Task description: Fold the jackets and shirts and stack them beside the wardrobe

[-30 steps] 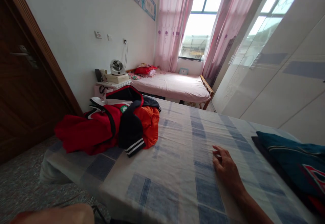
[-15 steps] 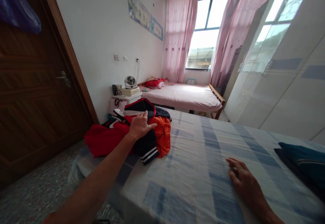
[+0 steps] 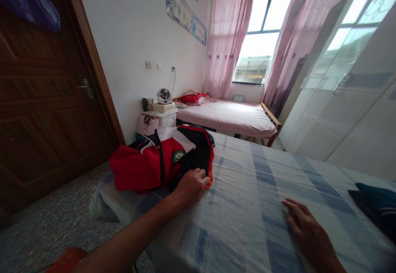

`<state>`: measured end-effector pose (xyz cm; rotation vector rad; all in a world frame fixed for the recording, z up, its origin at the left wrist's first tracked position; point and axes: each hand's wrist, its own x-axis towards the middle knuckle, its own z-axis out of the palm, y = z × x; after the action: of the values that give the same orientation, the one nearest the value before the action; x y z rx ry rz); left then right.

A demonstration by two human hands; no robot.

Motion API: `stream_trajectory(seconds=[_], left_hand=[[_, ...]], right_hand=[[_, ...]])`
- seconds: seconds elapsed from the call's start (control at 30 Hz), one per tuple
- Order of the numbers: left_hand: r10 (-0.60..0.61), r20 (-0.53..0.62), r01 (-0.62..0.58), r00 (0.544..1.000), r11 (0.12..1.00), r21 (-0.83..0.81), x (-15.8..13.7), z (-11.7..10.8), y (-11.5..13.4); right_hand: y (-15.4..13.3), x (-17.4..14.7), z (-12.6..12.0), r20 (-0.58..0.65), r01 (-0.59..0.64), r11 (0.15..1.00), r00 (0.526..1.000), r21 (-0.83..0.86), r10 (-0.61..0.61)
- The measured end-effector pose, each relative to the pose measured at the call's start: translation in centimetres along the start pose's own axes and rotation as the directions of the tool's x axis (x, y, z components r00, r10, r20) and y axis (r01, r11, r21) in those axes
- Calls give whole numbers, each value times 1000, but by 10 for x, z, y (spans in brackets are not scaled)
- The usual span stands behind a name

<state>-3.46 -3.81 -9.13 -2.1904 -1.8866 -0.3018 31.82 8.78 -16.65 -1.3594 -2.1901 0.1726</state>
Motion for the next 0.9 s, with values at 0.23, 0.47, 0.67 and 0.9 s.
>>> stream_trajectory(seconds=[0.23,0.47,0.67,0.9], left_hand=[[189,9,-188,982,979,-83,-34,1,26],[163,-310,-229,937,955,-188,-73,-6,41],[-355,-571,434,740,901,1,-116,-13,-34],[-589,-342,635,733,772,30,-149,-14,-111]], right_hand=[[-49,32,-14,24,26,985,999,168,-30],[-209,102,-15,106,204,900,959,385,-262],[-286,143,30,247,128,941,946,313,-210],[-303,149,27,216,163,843,926,512,-310]])
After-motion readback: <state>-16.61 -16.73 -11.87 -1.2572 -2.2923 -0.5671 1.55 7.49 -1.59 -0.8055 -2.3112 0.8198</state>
